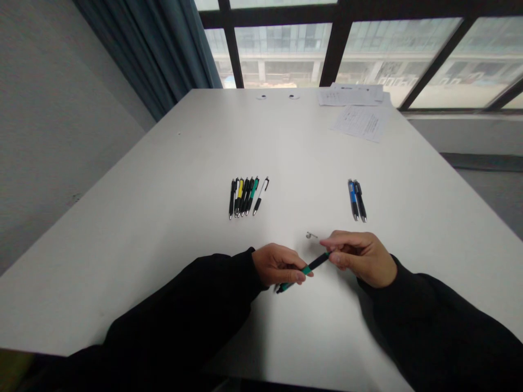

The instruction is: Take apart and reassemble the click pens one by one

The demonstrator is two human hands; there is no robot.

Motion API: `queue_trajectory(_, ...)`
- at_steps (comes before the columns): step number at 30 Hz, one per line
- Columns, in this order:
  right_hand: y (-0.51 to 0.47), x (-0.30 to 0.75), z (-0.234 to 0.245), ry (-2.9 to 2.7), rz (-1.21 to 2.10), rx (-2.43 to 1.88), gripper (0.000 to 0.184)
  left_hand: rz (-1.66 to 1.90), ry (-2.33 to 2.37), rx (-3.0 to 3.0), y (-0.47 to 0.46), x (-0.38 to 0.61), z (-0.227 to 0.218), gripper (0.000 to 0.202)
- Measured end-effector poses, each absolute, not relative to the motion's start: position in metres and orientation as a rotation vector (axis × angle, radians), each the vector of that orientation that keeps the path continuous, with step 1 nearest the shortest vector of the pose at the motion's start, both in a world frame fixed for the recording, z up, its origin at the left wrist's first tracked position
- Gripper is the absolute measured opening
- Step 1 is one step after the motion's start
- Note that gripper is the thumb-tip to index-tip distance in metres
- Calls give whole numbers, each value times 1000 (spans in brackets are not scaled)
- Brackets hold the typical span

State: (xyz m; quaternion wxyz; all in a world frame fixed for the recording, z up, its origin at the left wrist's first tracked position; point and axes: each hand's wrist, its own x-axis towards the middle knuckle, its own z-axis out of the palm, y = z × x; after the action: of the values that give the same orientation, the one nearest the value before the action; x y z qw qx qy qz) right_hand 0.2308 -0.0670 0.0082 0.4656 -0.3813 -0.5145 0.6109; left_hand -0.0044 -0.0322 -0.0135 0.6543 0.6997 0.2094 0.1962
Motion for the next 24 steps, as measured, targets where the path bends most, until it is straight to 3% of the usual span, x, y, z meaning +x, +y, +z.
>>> queue_trajectory(3,-68,229,8,-1195,1577,-931,40,429,500,1585,-33,-4,-12,38)
queue_trajectory(11,-70,231,1,-1175,1571,-868,7,450,489,1584,-33,-3,-14,34)
queue_trajectory(24,-70,232,19,-1452,1289,-1086,14,512,497,1749,-31,-4,-18,31)
